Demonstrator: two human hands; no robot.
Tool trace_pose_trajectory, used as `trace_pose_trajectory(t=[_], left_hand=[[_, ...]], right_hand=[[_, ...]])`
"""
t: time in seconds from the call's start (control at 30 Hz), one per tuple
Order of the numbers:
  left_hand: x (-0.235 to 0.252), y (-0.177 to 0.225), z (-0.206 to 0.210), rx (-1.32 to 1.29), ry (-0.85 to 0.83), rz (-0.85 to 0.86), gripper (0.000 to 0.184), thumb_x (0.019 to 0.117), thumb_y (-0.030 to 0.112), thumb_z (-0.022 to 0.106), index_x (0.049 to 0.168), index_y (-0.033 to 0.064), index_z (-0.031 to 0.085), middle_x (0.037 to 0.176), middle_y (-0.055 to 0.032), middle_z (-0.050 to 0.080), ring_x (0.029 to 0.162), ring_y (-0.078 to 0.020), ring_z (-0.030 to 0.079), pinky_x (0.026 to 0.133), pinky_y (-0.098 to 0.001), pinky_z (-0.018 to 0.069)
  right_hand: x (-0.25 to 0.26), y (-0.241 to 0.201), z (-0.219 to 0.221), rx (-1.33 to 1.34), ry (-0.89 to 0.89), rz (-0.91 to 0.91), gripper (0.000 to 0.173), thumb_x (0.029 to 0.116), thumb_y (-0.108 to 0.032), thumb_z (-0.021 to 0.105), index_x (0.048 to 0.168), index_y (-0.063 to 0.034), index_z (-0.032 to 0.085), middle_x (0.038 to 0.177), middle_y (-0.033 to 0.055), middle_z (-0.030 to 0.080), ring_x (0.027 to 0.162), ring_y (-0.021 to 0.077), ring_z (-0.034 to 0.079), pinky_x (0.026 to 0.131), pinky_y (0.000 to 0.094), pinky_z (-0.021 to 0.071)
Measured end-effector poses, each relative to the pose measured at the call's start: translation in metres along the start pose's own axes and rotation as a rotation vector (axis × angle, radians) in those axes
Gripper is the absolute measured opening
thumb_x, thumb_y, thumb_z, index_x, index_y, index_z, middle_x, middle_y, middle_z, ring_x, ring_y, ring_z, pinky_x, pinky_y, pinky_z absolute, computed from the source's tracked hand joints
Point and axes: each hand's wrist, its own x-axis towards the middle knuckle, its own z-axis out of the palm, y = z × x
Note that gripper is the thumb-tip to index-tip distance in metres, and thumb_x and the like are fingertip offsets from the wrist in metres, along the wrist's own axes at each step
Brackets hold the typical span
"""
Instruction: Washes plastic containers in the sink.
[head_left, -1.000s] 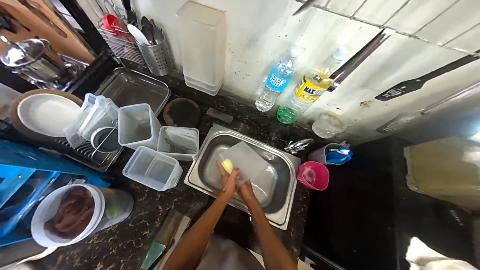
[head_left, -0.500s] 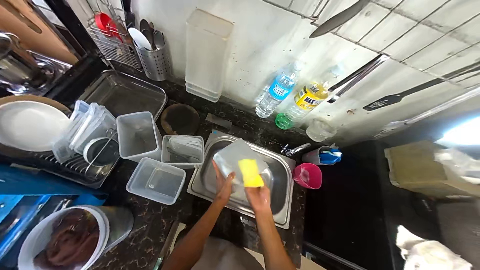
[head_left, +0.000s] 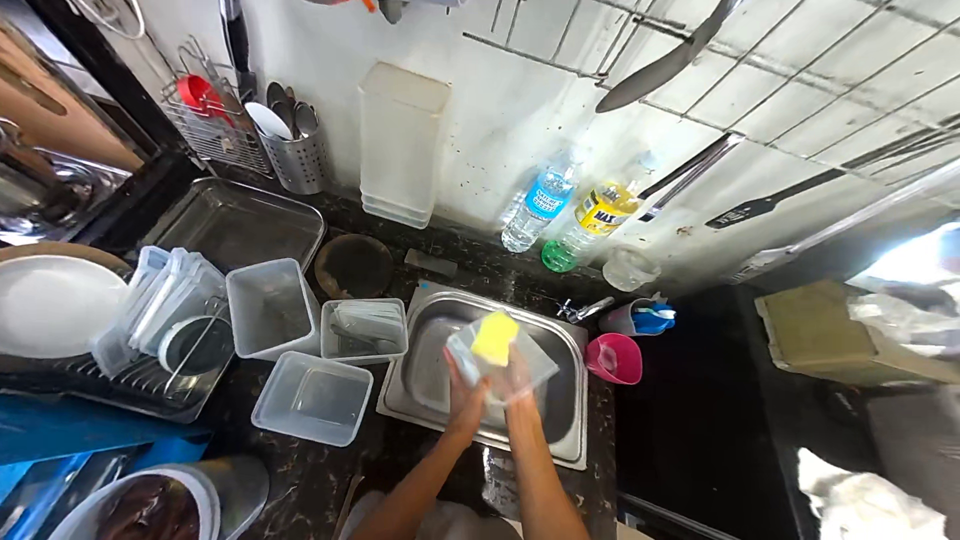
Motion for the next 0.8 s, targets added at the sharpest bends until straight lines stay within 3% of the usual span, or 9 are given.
trace_pose_trajectory(t=[0.1,0.2,0.33,0.37,0.4,0.47,0.53,0.67,0.8], left_hand=[[-0.005,-0.008,0.006,-0.105,0.027,-0.116,0.107,0.0909,0.032,0.062,0.163,0.0305,-0.017,0.171,-0.0122,0.009,0.149,-0.0273,0.034,0.111,-0.0528,0.0439],[0.019,0.0,-0.001,-0.12,0.168,-0.023,0.103,0.0916,0.027,0.062,0.164,0.0272,-0.012,0.169,-0.0153,0.017,0.146,-0.0288,0.038,0.111,-0.0518,0.0439],[0.025,-0.007,-0.01,-0.069,0.261,-0.033,0.109,0.0925,0.023,0.066,0.162,0.0312,-0.017,0.171,-0.017,0.007,0.148,-0.0381,0.032,0.104,-0.0611,0.0455],[0.019,-0.015,-0.009,-0.112,0.229,-0.092,0.107,0.0949,0.022,0.064,0.162,0.0332,-0.018,0.169,-0.0196,0.009,0.144,-0.0418,0.036,0.097,-0.0645,0.0484],[0.011,-0.024,-0.009,-0.154,0.176,-0.184,0.099,0.0989,0.024,0.059,0.162,0.0337,-0.017,0.166,-0.0226,0.016,0.137,-0.0429,0.043,0.091,-0.0638,0.0511],[0.004,-0.035,-0.015,-0.186,0.047,-0.403,0.07,0.1088,0.032,0.044,0.163,0.0231,0.002,0.151,-0.0281,0.037,0.119,-0.0437,0.056,0.086,-0.0611,0.053],[0.013,-0.035,-0.031,-0.193,-0.06,-0.564,0.061,0.1101,0.047,0.032,0.162,0.0187,0.015,0.149,-0.0296,0.042,0.117,-0.0464,0.059,0.087,-0.0612,0.0538],[0.034,0.024,-0.045,-0.202,-0.077,-0.618,0.083,0.1004,0.073,0.026,0.163,0.0204,0.013,0.152,-0.0312,0.04,0.122,-0.0497,0.057,0.092,-0.0655,0.0519],[0.068,0.038,-0.045,-0.258,-0.329,-0.735,0.079,0.0959,0.077,0.025,0.137,0.0161,0.054,0.119,-0.0151,0.068,0.104,-0.0313,0.067,0.084,-0.0547,0.0568]], right_hand=[[0.007,0.014,0.02,-0.093,0.039,-0.011,0.034,0.1091,-0.027,0.037,0.129,-0.0053,0.054,0.105,0.008,0.069,0.094,0.0156,0.068,0.081,0.0381,0.0604],[-0.011,0.023,0.016,-0.018,0.027,0.165,0.033,0.1063,-0.026,0.04,0.122,-0.0038,0.058,0.102,0.0127,0.07,0.091,0.021,0.07,0.077,0.0402,0.0608],[-0.01,-0.007,0.009,0.119,0.173,0.185,0.063,0.1048,-0.059,0.035,0.135,-0.0068,0.052,0.114,0.013,0.068,0.1,0.023,0.068,0.084,0.044,0.059],[-0.003,-0.014,0.01,0.003,0.142,0.131,0.056,0.1079,-0.051,0.035,0.135,-0.0046,0.052,0.111,0.0125,0.069,0.097,0.021,0.069,0.082,0.0413,0.0598],[0.004,-0.016,0.006,-0.163,0.091,0.061,0.038,0.1094,-0.03,0.04,0.13,-0.0015,0.054,0.107,0.0125,0.069,0.093,0.0194,0.069,0.08,0.0385,0.0605],[0.014,-0.021,-0.003,-0.558,-0.015,-0.082,0.028,0.0961,-0.003,0.063,0.122,0.0069,0.062,0.105,0.0171,0.071,0.092,0.0209,0.071,0.083,0.0387,0.061],[0.011,-0.027,-0.011,-0.984,-0.187,-0.244,0.031,0.0907,-0.008,0.072,0.119,0.0049,0.068,0.106,0.0154,0.074,0.097,0.0189,0.071,0.092,0.0376,0.059],[-0.012,-0.019,-0.032,-1.694,-0.539,-0.479,0.029,0.0959,-0.007,0.061,0.121,-0.0015,0.073,0.128,0.0148,0.071,0.124,0.0318,0.065,0.108,0.055,0.0468],[-0.018,0.003,-0.056,-1.914,-0.855,-0.781,0.03,0.0934,0.004,0.059,0.111,-0.0136,0.077,0.122,0.0028,0.074,0.126,0.0286,0.063,0.107,0.0508,0.0487]])
